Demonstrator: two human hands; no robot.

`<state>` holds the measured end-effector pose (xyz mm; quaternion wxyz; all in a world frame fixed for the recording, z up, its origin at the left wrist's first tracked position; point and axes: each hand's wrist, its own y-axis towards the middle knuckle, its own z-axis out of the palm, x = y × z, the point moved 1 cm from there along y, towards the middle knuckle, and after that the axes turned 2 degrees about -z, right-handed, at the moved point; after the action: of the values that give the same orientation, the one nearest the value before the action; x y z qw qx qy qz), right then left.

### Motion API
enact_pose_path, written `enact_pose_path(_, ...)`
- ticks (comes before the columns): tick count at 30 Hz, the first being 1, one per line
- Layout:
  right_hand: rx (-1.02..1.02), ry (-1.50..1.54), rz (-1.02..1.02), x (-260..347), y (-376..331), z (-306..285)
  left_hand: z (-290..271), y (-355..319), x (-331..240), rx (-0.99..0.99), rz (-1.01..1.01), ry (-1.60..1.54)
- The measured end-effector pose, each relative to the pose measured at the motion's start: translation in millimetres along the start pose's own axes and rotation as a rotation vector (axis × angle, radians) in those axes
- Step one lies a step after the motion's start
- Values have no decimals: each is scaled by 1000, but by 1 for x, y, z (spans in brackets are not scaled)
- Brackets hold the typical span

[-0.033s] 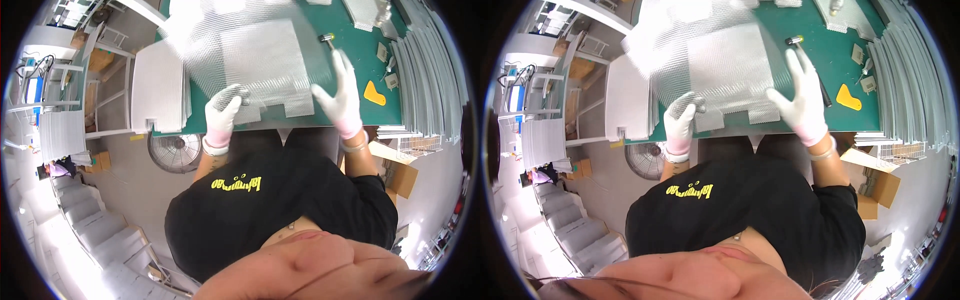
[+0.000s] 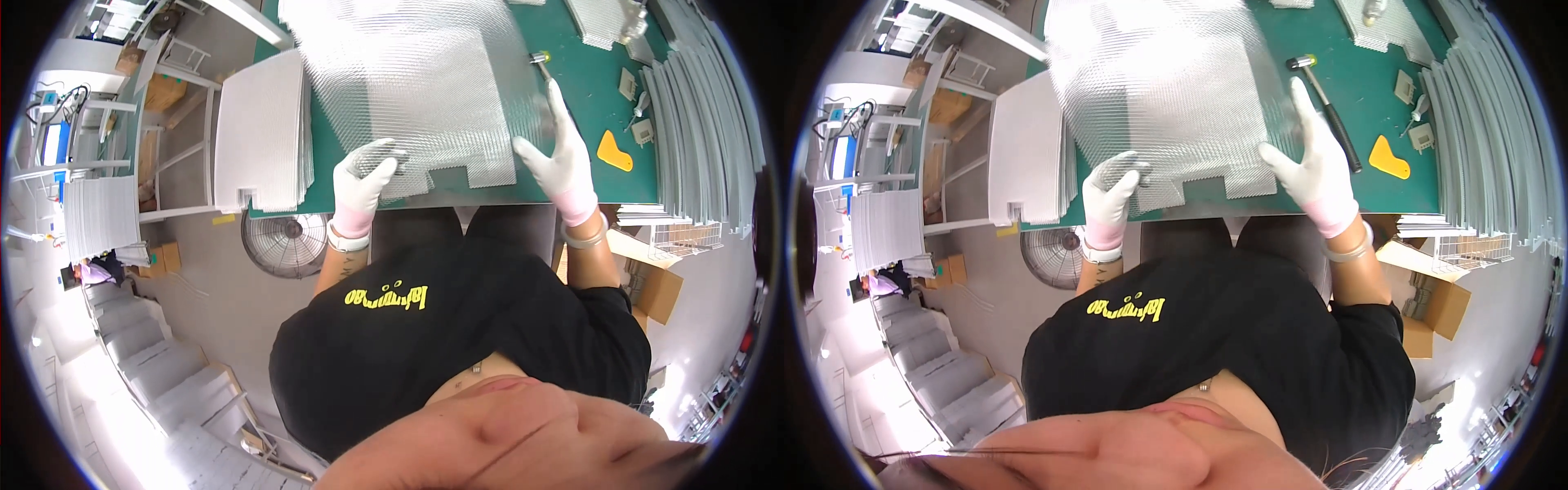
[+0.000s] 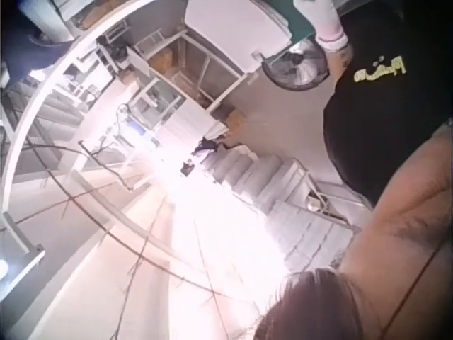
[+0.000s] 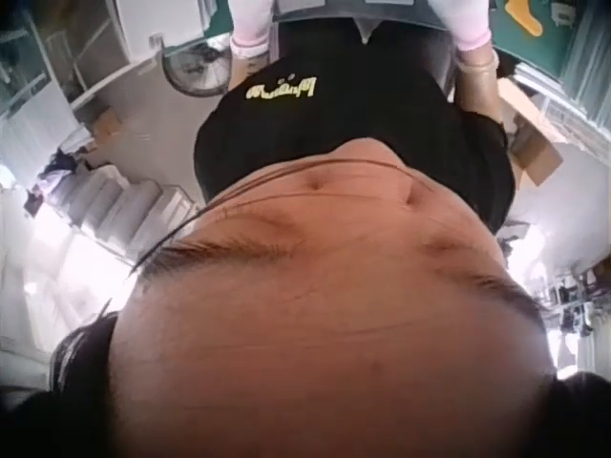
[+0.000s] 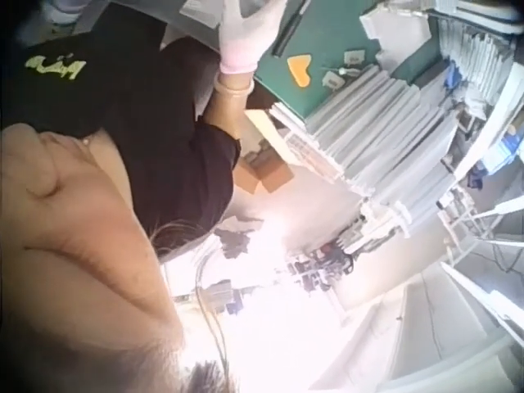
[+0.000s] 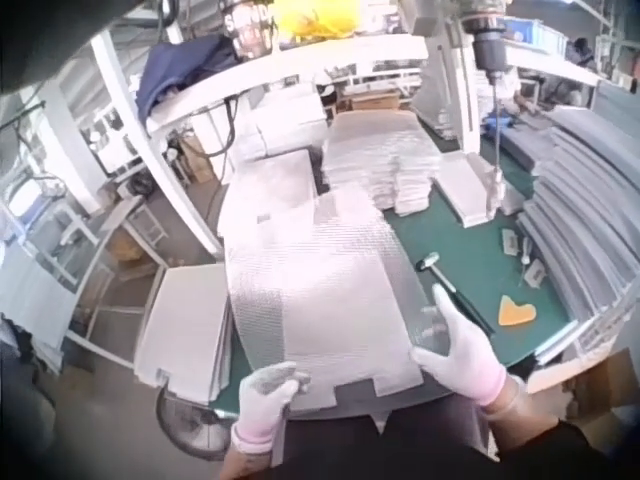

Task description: Assembling metal mesh filters by placing mesh into frames and securing them with screws using a power drill.

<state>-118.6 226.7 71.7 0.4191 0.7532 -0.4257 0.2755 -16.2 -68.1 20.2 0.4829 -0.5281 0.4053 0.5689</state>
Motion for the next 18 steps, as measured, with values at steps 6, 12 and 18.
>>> enact_pose_path(6,170,-137,192,-6,-13,26,21,-2,5,-355,117,393)
enact_pose_path(12,163,-283,142,-33,-18,47,8,11,27,-254,181,957)
enact_pose_path(18,149,-336,85,-56,-30,61,8,13,38,-164,-35,1032)
